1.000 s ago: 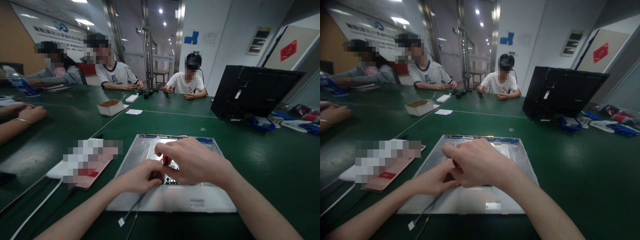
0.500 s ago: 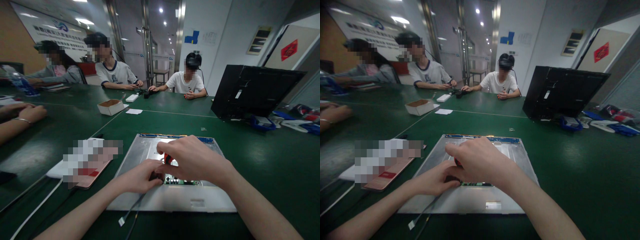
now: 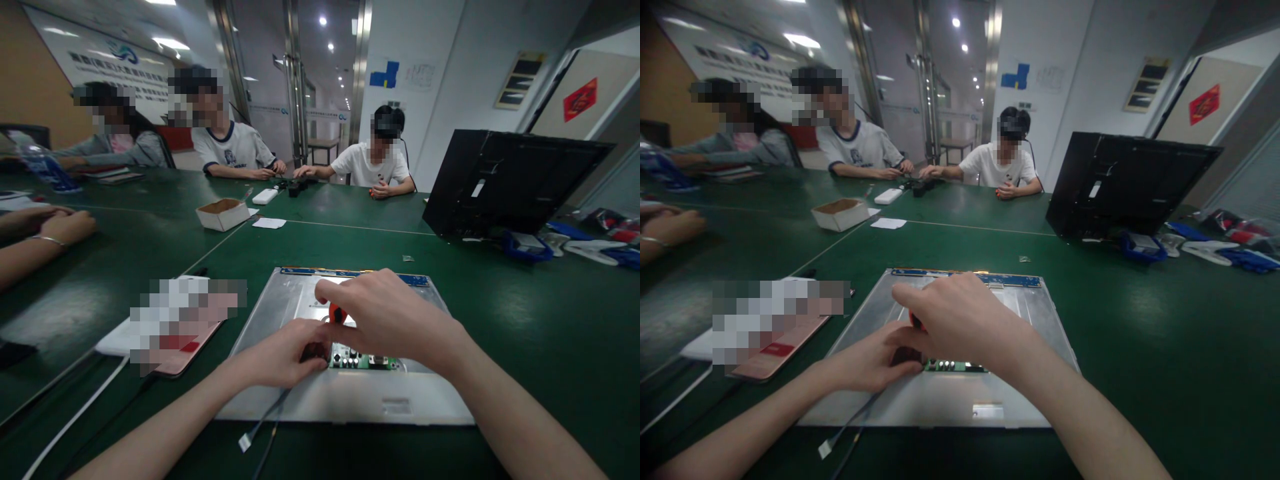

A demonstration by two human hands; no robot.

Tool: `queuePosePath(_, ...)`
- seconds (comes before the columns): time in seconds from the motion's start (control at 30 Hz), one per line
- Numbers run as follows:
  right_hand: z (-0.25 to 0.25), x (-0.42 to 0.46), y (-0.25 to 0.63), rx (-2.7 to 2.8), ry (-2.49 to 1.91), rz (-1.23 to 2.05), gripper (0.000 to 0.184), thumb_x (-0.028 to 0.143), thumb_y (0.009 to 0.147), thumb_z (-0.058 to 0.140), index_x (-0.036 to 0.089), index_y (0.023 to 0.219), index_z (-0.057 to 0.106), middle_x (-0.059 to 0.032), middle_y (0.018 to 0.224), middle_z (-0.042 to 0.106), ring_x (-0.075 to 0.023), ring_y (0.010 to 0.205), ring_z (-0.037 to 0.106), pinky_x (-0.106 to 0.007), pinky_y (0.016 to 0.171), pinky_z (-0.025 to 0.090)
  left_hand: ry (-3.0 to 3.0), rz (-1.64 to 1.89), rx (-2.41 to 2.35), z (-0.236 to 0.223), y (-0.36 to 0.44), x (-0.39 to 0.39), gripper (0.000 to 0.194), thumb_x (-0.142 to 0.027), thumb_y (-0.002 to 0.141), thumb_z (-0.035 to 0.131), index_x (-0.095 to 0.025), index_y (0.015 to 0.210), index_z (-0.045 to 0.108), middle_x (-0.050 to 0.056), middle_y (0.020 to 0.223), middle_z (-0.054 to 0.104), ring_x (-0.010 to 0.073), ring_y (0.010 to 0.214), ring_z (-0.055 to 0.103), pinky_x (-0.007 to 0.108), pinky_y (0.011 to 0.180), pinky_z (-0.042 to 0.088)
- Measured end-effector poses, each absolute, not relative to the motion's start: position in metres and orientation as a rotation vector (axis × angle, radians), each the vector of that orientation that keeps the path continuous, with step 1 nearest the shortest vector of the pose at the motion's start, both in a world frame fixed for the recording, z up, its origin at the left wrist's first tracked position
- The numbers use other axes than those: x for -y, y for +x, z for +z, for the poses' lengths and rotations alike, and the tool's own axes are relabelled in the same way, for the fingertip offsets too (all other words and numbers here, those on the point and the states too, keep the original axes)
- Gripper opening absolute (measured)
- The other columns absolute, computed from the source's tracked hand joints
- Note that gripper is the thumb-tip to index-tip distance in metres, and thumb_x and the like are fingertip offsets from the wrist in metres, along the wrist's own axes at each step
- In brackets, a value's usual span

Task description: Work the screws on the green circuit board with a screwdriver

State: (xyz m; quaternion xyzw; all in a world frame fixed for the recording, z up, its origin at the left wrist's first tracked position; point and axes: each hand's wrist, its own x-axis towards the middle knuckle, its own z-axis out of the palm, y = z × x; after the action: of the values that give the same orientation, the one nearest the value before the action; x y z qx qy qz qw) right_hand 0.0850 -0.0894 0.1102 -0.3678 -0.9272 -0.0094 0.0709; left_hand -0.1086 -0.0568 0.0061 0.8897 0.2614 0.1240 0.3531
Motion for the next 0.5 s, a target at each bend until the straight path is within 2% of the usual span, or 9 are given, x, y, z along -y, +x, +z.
queuePosePath(0.1, 0.1097, 0.0895, 0.0844, 2.776, -1.117, -0.038, 0.013, 0.031, 0.092, 0.047, 0.021, 0.101, 0.049, -0.0016, 0.083, 0.07, -0.0163, 0.065, 0.06, -0.027, 0.051, 0.022, 2.312, 0.296, -0.704, 0.0043, -0.1093, 0.0567, 0.004, -0.019, 0.079, 0.057, -0.016, 0.081, 0.06, 0.003, 0.078, 0.06, 0.017, 0.067, 0.055, 0.026, 0.06, 0.044)
queuePosePath(0.23, 0.1106, 0.0921, 0.0857, 2.761, -1.08, 0.015, 0.021, 0.023, 0.084, 0.05, 0.019, 0.104, 0.048, -0.0029, 0.087, 0.069, -0.0161, 0.066, 0.059, -0.028, 0.051, 0.024, 2.335, 0.325, -0.691, 0.006, -0.1083, 0.0574, 0.005, -0.02, 0.08, 0.057, -0.016, 0.08, 0.06, 0.004, 0.08, 0.061, 0.0181, 0.071, 0.056, 0.027, 0.062, 0.044)
queuePosePath(0.4, 0.11, 0.0895, 0.0877, 2.781, -1.1, -0.033, 0.017, 0.038, 0.092, 0.05, 0.022, 0.097, 0.05, -0.0009, 0.083, 0.07, -0.0168, 0.067, 0.061, -0.029, 0.05, 0.022, 2.305, 0.323, -0.67, 0.0084, -0.1076, 0.0581, 0.009, -0.018, 0.08, 0.056, -0.016, 0.088, 0.061, 0.003, 0.081, 0.062, 0.0173, 0.07, 0.056, 0.027, 0.062, 0.045)
queuePosePath(0.5, 0.1102, 0.0891, 0.0872, 2.774, -1.131, -0.073, 0.012, 0.033, 0.092, 0.048, 0.022, 0.094, 0.051, -0.0005, 0.079, 0.069, -0.0163, 0.065, 0.06, -0.029, 0.049, 0.02, 2.315, 0.297, -0.679, 0.0043, -0.1084, 0.0567, 0.004, -0.018, 0.08, 0.056, -0.015, 0.081, 0.06, 0.003, 0.078, 0.061, 0.0165, 0.068, 0.055, 0.026, 0.061, 0.044)
